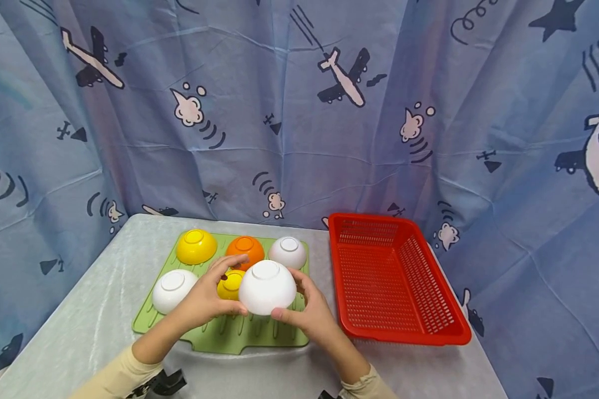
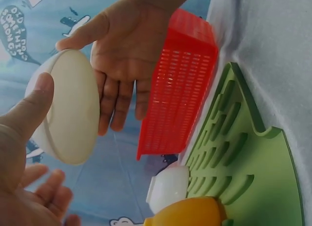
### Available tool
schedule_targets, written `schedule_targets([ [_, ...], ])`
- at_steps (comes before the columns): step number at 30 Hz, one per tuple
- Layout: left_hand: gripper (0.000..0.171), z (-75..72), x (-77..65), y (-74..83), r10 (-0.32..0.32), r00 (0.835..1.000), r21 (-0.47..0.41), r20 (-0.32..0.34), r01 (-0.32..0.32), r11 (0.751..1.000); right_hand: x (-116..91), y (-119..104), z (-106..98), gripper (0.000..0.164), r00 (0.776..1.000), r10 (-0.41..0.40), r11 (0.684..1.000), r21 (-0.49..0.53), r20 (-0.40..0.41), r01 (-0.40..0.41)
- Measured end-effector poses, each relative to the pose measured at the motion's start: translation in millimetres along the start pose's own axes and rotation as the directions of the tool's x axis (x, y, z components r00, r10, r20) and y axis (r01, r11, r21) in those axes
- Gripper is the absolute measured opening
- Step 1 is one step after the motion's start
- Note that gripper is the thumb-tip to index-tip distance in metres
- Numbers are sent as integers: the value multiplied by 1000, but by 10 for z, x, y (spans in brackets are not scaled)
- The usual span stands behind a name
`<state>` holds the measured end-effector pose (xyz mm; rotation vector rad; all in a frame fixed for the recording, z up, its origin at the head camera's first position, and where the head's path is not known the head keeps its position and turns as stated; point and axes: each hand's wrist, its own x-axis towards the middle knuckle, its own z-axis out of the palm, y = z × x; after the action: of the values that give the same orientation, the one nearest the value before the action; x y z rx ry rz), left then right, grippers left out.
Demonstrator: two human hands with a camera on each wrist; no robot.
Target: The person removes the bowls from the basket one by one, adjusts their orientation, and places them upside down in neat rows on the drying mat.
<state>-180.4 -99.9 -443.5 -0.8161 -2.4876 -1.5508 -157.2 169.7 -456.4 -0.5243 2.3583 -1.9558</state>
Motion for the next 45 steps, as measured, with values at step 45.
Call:
schedule_targets([
  [45, 84, -103, -22, -3, -37, 992, 129, 124, 21, 991, -63, 37, 95, 103, 998, 39, 981, -190, -48, -47],
])
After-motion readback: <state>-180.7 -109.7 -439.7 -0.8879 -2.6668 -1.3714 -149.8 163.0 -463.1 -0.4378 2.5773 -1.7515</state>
